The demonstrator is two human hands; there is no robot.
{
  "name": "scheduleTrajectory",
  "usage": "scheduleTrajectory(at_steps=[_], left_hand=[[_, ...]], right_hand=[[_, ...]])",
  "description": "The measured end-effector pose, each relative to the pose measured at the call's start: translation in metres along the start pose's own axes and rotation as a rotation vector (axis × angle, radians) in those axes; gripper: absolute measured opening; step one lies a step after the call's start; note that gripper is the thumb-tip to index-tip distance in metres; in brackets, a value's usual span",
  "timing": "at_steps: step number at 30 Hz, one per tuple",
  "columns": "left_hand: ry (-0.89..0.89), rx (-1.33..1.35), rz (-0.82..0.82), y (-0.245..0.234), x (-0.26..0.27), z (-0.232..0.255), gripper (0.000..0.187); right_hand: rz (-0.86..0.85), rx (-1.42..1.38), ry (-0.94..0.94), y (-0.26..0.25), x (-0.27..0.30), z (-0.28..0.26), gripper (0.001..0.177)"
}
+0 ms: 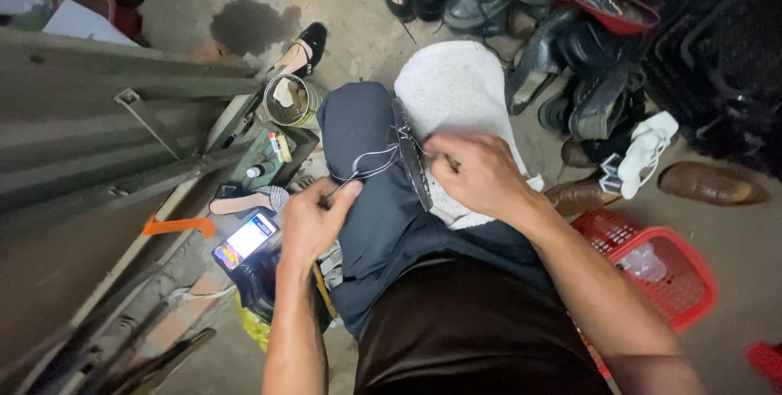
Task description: The person sits on a low stool in a cluttered workshop, sewing a black sandal held on their lap. They use a needle and white thread to stitch the sole of the sandal, repeatedly pulling the thread through the material.
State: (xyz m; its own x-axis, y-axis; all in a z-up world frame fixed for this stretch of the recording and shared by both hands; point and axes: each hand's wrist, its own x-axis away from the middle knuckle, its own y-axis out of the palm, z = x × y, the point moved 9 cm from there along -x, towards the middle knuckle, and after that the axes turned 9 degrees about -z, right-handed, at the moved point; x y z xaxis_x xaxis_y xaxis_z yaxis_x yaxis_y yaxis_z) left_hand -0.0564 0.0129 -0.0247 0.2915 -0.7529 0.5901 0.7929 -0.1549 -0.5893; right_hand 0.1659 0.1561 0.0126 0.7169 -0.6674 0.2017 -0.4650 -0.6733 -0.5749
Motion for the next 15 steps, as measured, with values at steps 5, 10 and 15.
scheduleTrajectory(at_steps=[5, 10, 15], left_hand=[[0.206, 0.408, -0.019, 0.023, -0.020, 0.002, 0.035], [0.264, 0.533, -0.011, 0.020, -0.012, 0.026, 0.025], [0.290, 0.482, -0.017, 0.026, -0.009, 0.066, 0.038]], right_hand=[[0.031, -0.323, -0.091, -0.031, 0.014, -0.008, 0.016], [-0.071, -0.797, -0.308, -0.041, 0.025, -0.039, 0.024], [-0.039, -0.794, -0.256, -0.030, 0.025, -0.043, 0.029]])
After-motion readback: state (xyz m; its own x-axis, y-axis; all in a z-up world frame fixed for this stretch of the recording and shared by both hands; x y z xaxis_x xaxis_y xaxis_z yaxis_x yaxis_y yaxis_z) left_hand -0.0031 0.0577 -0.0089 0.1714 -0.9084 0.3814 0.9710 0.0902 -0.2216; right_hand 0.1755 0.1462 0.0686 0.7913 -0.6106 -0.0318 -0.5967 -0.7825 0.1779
